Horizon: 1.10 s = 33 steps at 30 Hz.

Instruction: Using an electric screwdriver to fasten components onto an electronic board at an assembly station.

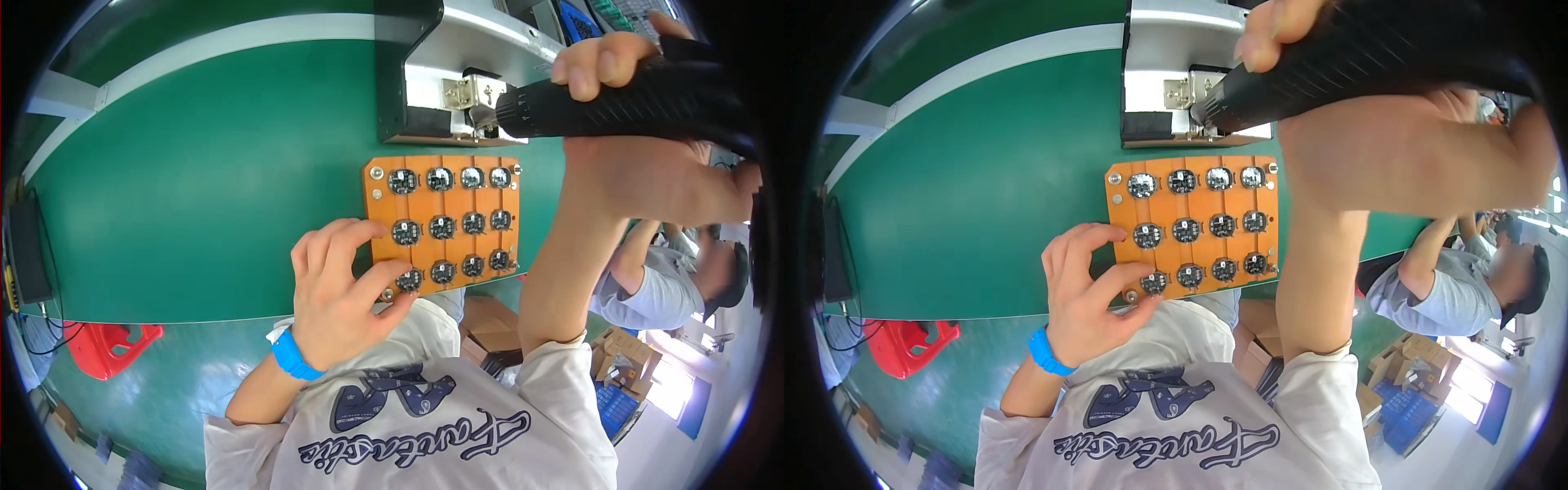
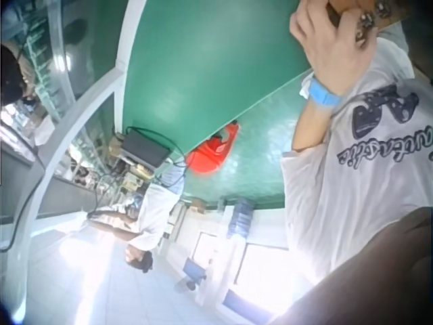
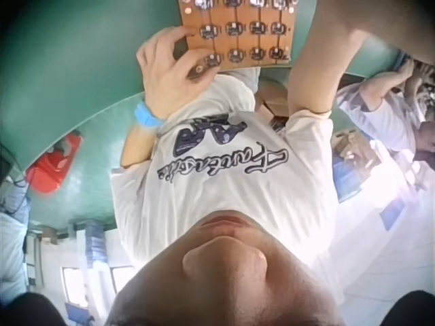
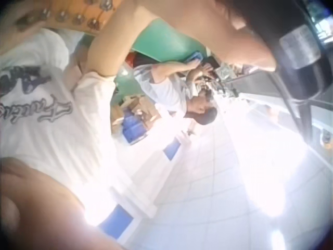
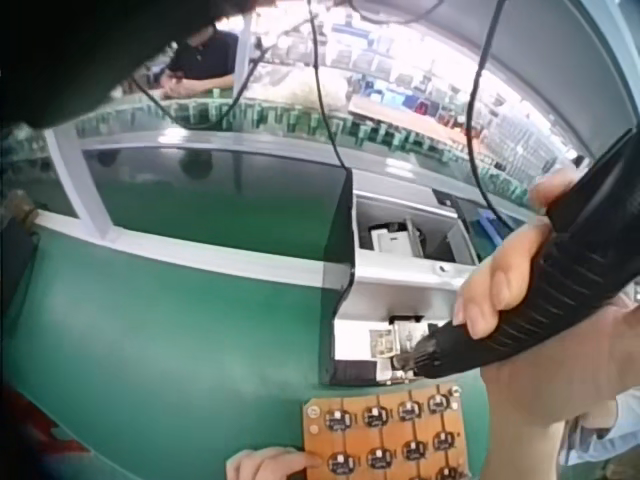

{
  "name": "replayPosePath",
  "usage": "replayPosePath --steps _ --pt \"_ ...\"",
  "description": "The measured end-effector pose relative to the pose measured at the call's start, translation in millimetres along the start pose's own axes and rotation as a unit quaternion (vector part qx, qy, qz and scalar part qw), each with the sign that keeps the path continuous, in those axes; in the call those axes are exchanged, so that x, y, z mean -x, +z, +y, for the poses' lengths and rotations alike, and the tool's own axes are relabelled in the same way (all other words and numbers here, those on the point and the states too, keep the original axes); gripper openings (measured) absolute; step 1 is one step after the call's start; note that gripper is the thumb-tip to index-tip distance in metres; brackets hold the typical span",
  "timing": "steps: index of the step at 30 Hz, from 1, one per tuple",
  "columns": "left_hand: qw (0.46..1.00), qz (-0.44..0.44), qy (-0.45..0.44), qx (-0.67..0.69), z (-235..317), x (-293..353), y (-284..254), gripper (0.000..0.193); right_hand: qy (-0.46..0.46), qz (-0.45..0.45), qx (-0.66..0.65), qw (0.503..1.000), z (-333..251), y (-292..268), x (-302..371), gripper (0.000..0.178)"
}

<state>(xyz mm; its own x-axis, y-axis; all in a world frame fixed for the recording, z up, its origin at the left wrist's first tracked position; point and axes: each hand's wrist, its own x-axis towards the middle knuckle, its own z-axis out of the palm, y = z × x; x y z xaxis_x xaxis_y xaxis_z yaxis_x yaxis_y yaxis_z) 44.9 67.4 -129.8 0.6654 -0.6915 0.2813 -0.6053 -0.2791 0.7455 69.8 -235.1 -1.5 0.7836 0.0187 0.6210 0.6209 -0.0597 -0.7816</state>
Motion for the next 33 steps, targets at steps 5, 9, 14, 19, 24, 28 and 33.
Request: replayPosePath --steps 5,9,14,19,24,28,33 --pt "1.000 -0.004 0.017 -0.005 6 0 -8 0.035 0.033 0.054 -0.088 0.994 -1 27 -10 0.107" --pt "0.999 -0.013 0.005 -0.036 7 3 -7 0.036 0.057 0.278 -0.216 0.934 -13 59 22 0.106" --pt "0.998 -0.038 -0.004 -0.055 14 5 -7 0.036 -0.002 0.247 -0.197 0.949 -48 52 84 0.096" --pt "0.996 -0.047 0.010 -0.080 14 5 -5 0.040 -0.020 0.287 -0.211 0.934 -56 39 120 0.093" --pt "0.997 -0.059 0.017 -0.040 16 3 -12 0.048 0.039 0.402 -0.295 0.866 -50 21 127 0.092" --pt "0.997 0.009 -0.069 0.037 4 9 -6 0.048 0.070 0.463 -0.394 0.790 -35 4 133 0.089" --pt "0.995 0.016 -0.098 0.025 17 1 4 0.053 0.085 0.499 -0.455 0.733 -17 -20 148 0.087"
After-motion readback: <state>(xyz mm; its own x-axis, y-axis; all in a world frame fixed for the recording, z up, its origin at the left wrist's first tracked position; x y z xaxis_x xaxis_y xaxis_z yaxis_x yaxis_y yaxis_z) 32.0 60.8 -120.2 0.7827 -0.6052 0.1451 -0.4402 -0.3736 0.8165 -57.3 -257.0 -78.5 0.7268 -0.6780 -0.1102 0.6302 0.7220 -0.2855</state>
